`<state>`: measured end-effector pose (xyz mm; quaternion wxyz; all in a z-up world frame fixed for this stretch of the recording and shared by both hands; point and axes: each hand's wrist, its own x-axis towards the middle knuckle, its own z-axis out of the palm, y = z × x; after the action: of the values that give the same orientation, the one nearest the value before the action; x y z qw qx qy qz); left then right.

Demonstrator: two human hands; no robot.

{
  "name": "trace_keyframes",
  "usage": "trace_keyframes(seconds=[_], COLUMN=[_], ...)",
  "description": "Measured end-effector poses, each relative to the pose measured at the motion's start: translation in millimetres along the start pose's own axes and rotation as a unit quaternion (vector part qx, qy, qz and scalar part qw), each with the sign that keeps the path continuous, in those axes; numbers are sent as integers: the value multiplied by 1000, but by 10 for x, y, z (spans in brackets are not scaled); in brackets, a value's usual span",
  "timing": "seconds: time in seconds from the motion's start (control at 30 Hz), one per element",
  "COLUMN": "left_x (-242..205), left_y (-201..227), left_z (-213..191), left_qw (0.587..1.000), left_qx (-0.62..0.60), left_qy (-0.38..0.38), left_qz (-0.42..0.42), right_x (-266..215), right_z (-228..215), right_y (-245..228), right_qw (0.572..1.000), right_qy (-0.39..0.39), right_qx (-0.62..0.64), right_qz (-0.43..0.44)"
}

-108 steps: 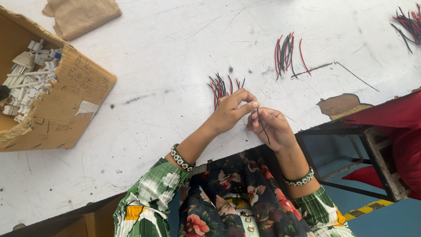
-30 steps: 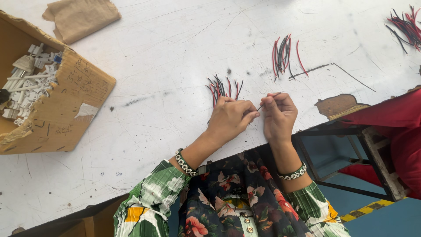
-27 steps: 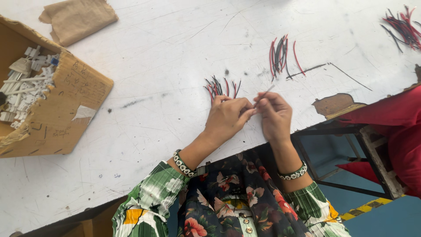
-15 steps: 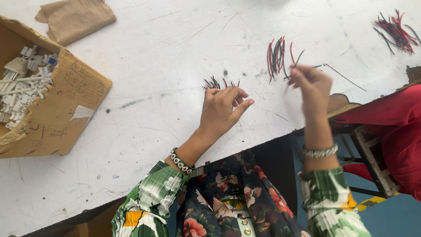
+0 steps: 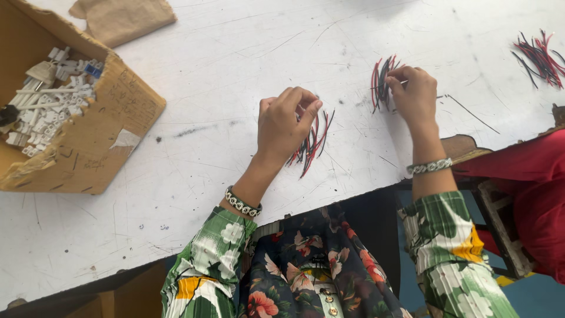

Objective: The person strips the insulation from the ends of red and black wires by hand. She repeatedly picks up individual wires, peels off the colored coating, and places the stripped ends into a growing pile on the table.

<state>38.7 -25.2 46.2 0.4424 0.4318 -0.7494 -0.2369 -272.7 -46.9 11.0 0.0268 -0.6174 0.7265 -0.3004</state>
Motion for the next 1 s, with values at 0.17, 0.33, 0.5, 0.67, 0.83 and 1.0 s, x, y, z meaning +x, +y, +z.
trace_keyframes(seconds=[0.17, 0.33, 0.5, 0.67, 0.83, 1.0], left_x=[-17, -65, -111, -183, -207, -187], left_y=[-13, -52, -88, -110, -205, -159], left_z=[49, 139, 196, 300, 348, 308], left_qw=[997, 996, 990, 972, 974, 969], left_qx=[33, 47, 91, 162, 166, 184], left_qy=[-61, -74, -99, -165, -147, -145], left_qz=[-45, -20, 30, 37, 55, 79], right_x=[-401, -801, -834, -835, -814, -837], right_z=[108, 223, 235, 275, 389, 489], right_y=[-431, -965, -1190, -1118, -868, -677], right_qw=[996, 999, 998, 997, 944, 863], right_qy=[46, -28, -24, -24, -70, -38], right_qx=[-30, 2, 56, 73, 315, 495], right_qz=[-73, -40, -28, -24, 63, 95])
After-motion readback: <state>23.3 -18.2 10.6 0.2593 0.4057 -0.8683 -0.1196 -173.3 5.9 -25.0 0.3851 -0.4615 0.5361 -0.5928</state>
